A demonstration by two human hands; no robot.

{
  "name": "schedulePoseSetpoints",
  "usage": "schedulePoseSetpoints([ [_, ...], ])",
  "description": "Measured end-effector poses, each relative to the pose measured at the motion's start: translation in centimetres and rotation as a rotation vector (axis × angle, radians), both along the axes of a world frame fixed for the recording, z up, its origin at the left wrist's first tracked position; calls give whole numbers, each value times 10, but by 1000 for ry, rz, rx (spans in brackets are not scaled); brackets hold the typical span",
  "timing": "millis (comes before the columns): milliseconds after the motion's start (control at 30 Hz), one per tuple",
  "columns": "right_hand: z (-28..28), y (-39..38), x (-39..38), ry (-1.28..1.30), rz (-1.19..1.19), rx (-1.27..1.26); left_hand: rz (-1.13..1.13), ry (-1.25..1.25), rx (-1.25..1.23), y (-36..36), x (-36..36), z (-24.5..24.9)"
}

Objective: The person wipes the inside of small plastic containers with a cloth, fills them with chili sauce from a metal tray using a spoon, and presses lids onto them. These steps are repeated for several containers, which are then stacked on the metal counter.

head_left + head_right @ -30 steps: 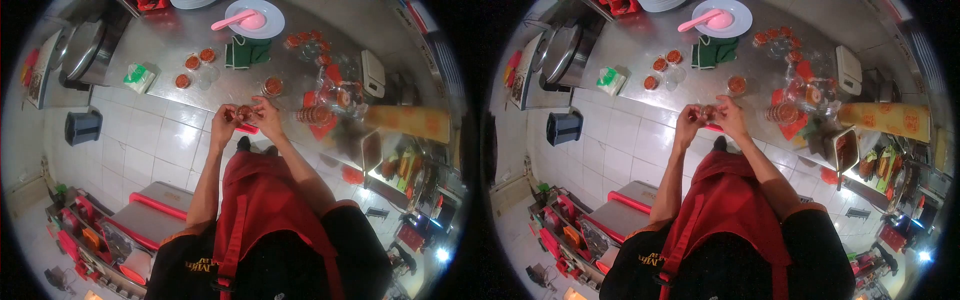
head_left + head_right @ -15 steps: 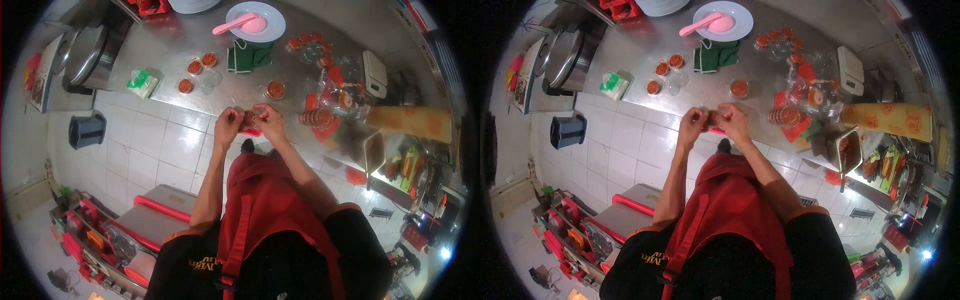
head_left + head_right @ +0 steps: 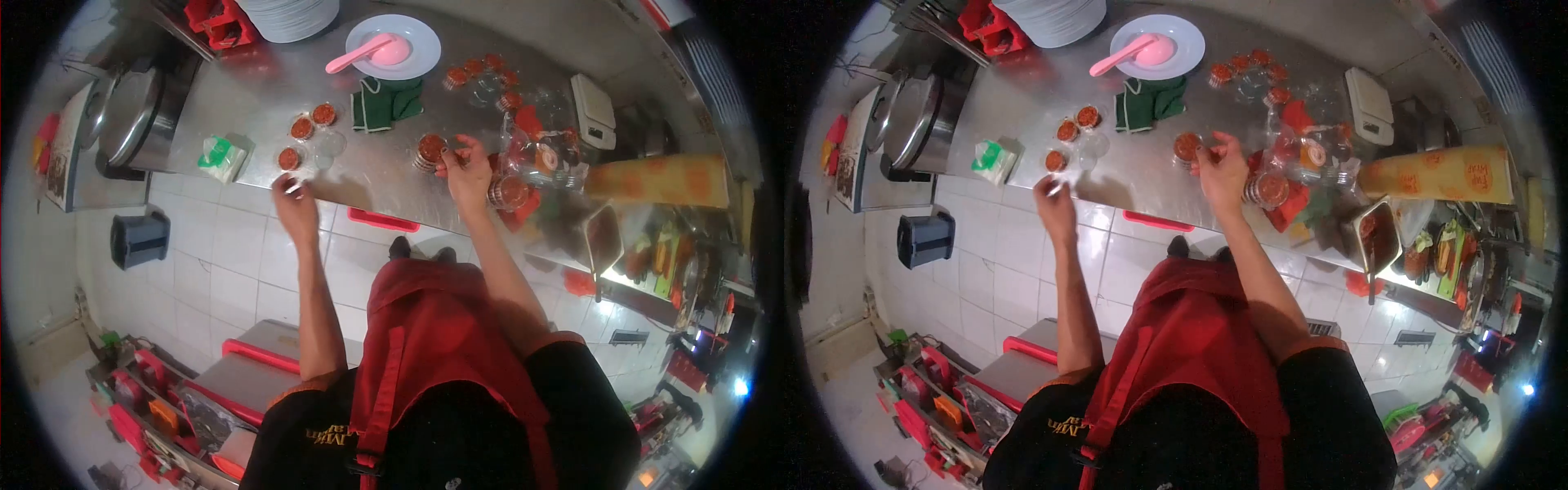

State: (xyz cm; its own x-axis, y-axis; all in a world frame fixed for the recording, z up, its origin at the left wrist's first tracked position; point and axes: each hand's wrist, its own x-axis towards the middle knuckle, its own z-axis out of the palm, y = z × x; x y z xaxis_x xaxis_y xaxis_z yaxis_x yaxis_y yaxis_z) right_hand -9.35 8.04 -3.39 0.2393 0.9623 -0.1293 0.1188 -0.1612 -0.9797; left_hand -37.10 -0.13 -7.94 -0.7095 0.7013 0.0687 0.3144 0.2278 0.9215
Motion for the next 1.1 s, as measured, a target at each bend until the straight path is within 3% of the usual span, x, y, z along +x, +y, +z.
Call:
schedulePoseSetpoints([
  [133, 15, -23, 0, 69, -32, 10, 111, 127, -119, -6, -64, -30],
  [200, 3, -45, 7, -165, 47, 211, 54, 294, -179, 4, -83, -42],
  [233, 2, -57, 4, -161, 62, 208, 3, 274, -5, 11, -84, -48],
  [333, 3, -86, -3, -155, 198, 215, -87, 113, -131, 32, -76, -15],
  [400, 7, -95, -8, -336, 406, 199, -139, -5, -68, 36, -82, -28],
  [467, 4, -97, -13, -329, 428, 164, -205, -125, -3, 38, -82, -28],
  [633, -19, -98, -14, -326, 723, 24, -141, -227, -128, 3, -49, -16],
  [767, -34, -97, -25, -336, 653, 69, -178, -337, -138, -30, 5, -5],
  [833, -30, -89, -25, -430, 664, 231, -240, -400, -124, -38, 32, -3],
  [967, -34, -81, -10, -545, 724, 207, -308, -398, -113, -36, 67, -3],
  [1100, -20, -77, 8, -202, 686, 71, -361, -246, -104, -30, 72, -18],
])
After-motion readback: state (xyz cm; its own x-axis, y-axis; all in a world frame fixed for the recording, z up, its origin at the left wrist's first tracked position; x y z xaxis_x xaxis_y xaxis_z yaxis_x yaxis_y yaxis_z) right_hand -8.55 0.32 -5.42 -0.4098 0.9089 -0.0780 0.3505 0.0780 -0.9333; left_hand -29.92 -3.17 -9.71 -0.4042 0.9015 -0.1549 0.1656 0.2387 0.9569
